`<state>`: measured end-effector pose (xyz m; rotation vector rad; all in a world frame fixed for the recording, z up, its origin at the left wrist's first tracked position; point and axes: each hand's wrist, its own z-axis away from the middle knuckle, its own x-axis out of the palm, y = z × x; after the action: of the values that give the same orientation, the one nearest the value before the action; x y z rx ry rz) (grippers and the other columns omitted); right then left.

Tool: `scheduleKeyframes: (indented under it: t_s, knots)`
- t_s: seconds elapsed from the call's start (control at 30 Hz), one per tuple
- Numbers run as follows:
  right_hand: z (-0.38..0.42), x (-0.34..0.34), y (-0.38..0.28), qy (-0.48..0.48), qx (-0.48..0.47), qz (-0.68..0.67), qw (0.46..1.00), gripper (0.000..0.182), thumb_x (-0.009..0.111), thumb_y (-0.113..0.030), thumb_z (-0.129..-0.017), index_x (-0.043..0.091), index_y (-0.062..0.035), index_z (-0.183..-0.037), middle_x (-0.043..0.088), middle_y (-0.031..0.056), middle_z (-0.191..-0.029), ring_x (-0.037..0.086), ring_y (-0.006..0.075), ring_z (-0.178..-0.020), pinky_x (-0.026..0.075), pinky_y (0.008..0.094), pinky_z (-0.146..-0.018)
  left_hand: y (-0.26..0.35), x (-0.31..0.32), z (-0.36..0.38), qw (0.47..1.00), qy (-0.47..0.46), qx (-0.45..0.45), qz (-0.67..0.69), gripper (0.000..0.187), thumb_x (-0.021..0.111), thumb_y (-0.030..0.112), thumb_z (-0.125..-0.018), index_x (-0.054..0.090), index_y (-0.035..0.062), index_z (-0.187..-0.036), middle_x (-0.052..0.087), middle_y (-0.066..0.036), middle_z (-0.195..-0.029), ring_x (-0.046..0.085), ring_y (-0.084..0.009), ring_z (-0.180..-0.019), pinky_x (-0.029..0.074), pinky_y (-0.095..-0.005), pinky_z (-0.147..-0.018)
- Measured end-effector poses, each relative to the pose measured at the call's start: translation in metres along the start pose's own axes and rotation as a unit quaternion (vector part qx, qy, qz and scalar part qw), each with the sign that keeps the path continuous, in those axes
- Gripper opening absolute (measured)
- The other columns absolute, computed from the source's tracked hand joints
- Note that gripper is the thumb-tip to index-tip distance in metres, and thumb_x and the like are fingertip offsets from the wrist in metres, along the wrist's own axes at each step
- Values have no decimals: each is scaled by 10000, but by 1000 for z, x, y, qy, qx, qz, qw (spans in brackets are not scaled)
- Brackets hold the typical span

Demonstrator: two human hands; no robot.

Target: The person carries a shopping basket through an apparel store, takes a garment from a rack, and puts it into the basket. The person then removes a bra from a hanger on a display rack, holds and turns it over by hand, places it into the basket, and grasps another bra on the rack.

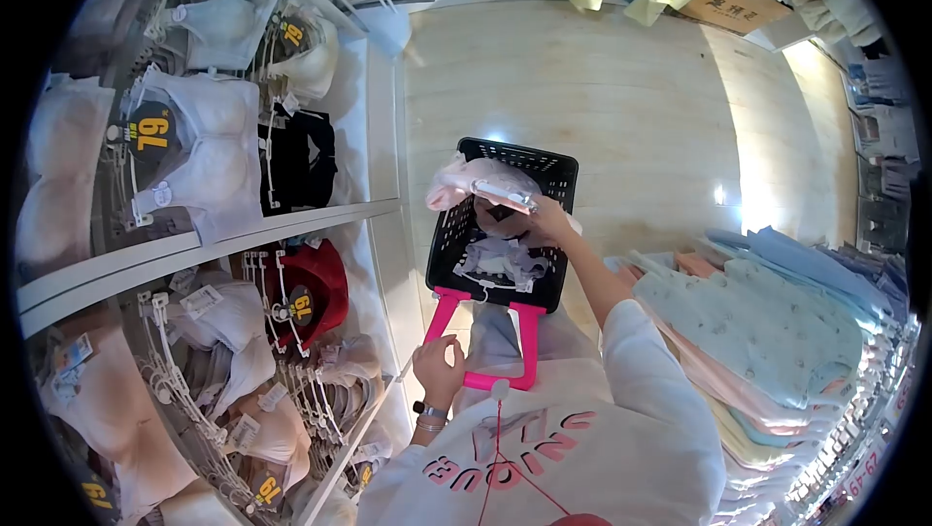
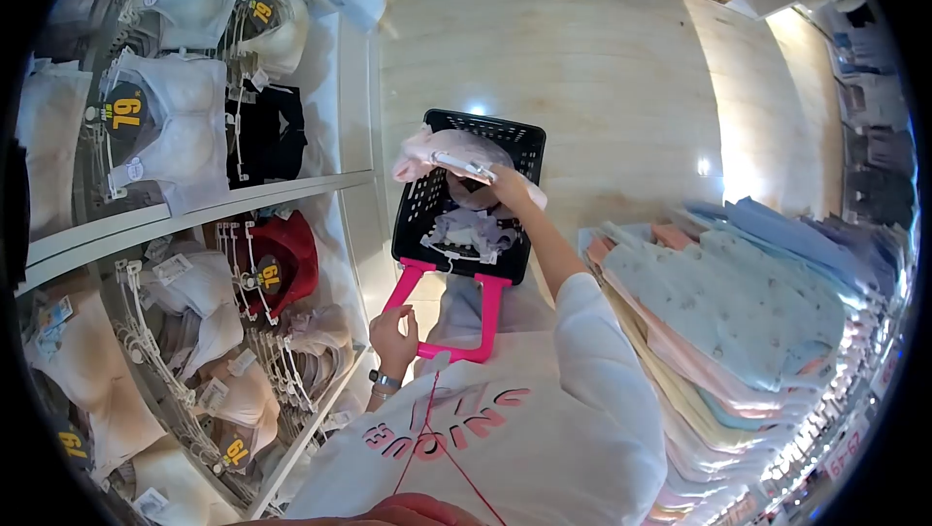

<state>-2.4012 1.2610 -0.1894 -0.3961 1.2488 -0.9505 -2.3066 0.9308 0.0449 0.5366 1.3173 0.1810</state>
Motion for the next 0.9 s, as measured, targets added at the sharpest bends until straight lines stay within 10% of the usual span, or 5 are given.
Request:
scheduleKeyframes:
  t_s: [0.47,0.57,0.7,0.9]
  knots:
    - [56,7,-6,-147,95,-30,984,204,575,-81,-779,632,-97,-974,632,218,-879,613,400,-835,468,434,-700,1,3,-4,999,-35,-19,-35,208,630,225,-780,667,74,-919,676,-67,-880,619,-260,-821,419,-395,-799]
    - [79,30,-15,-120,35,-8,992,233,613,-101,-785,640,-99,-1016,664,181,-841,636,311,-794,474,383,-714,-1,4,-1,999,-35,-17,-31,208,625,232,-785,669,75,-915,676,-70,-888,618,-260,-832,414,-397,-807]
    - [112,43,-22,32,152,-355,922,291,677,-101,-777,648,42,-1030,670,84,-811,619,182,-778,485,330,-702,2,-1,-5,995,-80,-26,-54,207,615,241,-791,675,82,-909,675,-73,-897,618,-260,-844,403,-395,-826]
    - [110,33,7,179,256,-337,888,218,639,-81,-761,708,-11,-956,672,111,-838,615,171,-728,484,318,-665,2,3,-4,997,-55,-40,-47,187,603,224,-790,678,89,-895,676,-63,-879,619,-258,-834,397,-391,-827]
